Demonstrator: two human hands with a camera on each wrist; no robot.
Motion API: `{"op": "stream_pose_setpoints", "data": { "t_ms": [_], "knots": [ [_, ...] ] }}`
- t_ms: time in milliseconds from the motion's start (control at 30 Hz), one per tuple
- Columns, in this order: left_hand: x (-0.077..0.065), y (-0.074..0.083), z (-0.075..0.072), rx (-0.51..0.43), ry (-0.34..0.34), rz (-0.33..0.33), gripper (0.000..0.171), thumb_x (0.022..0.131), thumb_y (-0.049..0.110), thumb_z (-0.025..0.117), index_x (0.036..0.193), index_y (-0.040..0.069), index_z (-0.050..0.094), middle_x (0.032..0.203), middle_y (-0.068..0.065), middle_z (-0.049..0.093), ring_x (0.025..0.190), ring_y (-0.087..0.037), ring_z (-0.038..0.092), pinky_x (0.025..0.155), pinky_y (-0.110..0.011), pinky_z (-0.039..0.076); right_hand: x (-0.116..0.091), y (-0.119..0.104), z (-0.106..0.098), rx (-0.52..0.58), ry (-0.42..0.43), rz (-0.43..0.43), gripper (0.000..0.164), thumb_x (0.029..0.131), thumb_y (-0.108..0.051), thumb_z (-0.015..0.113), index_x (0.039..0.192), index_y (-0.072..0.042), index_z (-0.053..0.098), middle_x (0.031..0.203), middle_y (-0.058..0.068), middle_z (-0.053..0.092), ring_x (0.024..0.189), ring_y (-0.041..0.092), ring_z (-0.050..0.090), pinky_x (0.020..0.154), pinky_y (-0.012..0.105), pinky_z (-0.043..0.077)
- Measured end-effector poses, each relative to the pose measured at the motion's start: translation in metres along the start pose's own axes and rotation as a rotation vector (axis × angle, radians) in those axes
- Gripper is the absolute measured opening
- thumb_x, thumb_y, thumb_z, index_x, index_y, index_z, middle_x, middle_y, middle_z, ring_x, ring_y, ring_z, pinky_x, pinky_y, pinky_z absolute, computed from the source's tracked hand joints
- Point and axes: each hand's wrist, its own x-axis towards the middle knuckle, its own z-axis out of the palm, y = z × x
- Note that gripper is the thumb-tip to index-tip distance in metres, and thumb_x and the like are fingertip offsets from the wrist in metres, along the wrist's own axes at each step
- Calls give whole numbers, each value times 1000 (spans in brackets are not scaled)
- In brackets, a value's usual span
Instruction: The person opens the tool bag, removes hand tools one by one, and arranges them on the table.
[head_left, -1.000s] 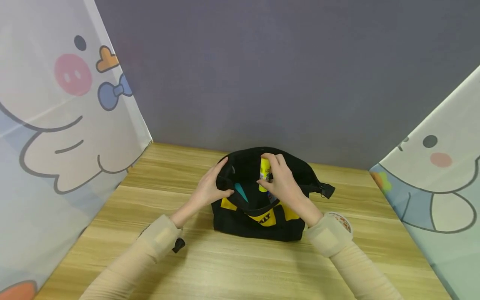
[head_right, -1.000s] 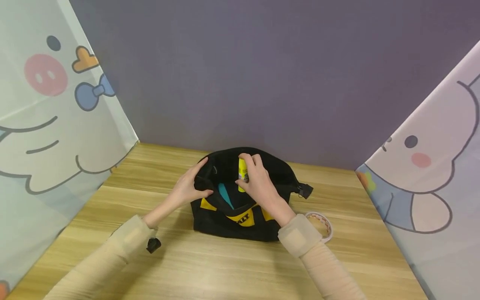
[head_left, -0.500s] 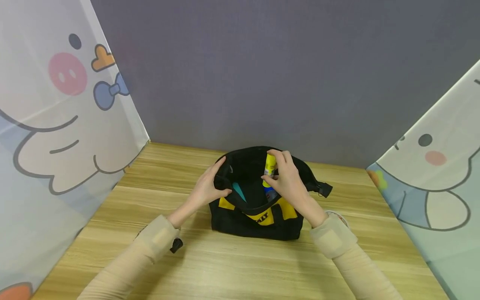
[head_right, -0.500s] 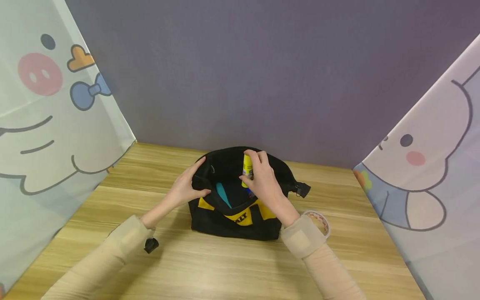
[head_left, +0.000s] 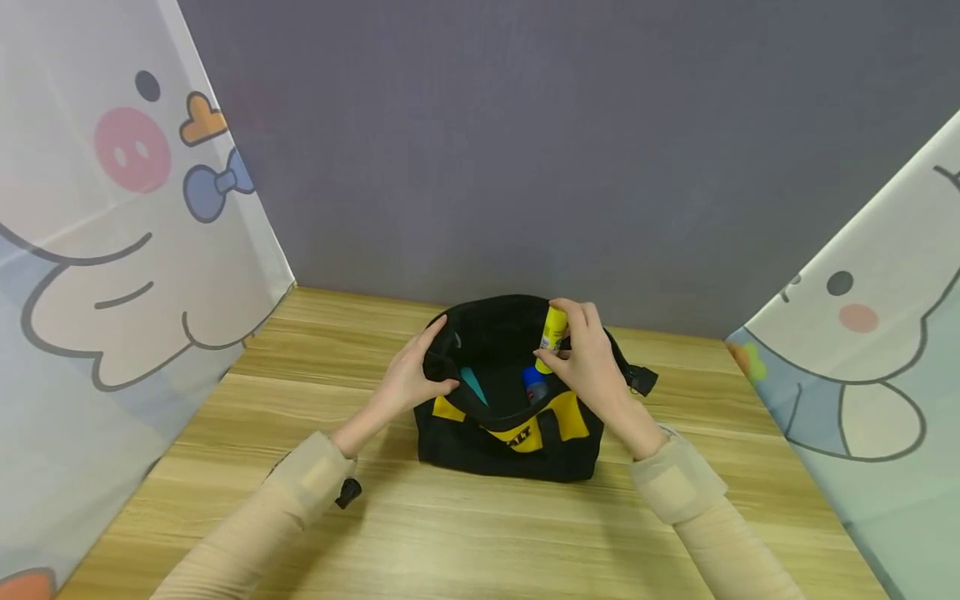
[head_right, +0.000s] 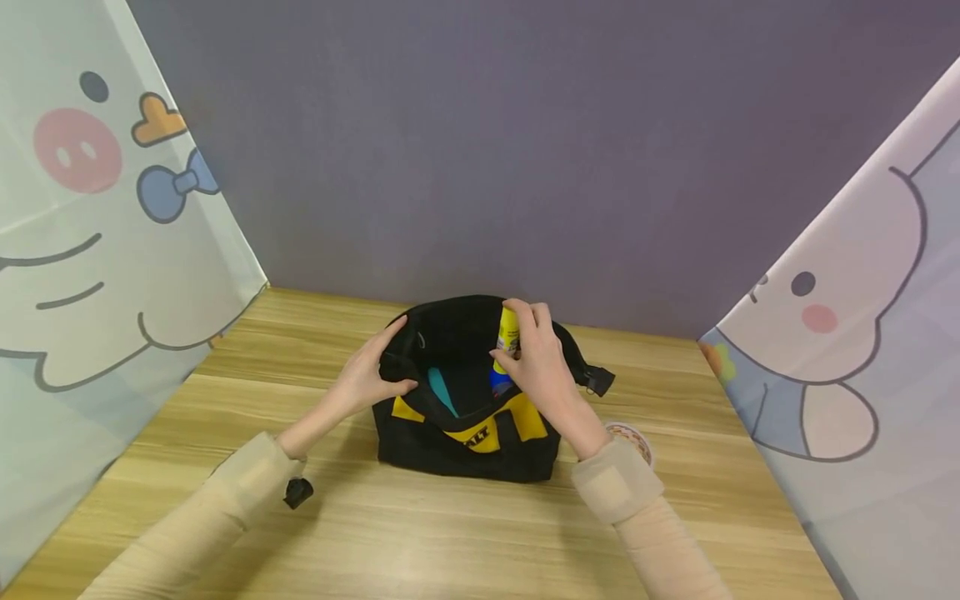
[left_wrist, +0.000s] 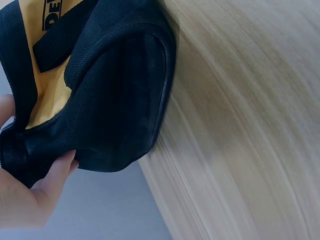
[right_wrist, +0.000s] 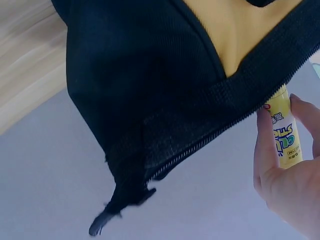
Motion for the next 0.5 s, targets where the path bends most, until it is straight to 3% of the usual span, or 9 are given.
{"op": "stream_pose_setpoints", "data": {
  "t_ms": [500],
  "knots": [
    [-1,0,0,3,-1,-1,100,79,21,82,159,22,23,161,-18,31,144,-45,34,111,-67,34,-7,10,-22,-19,104,-32,75,75,1,83,138,1,42,111,24,45,89,29,56,63,34,61]
  ]
}}
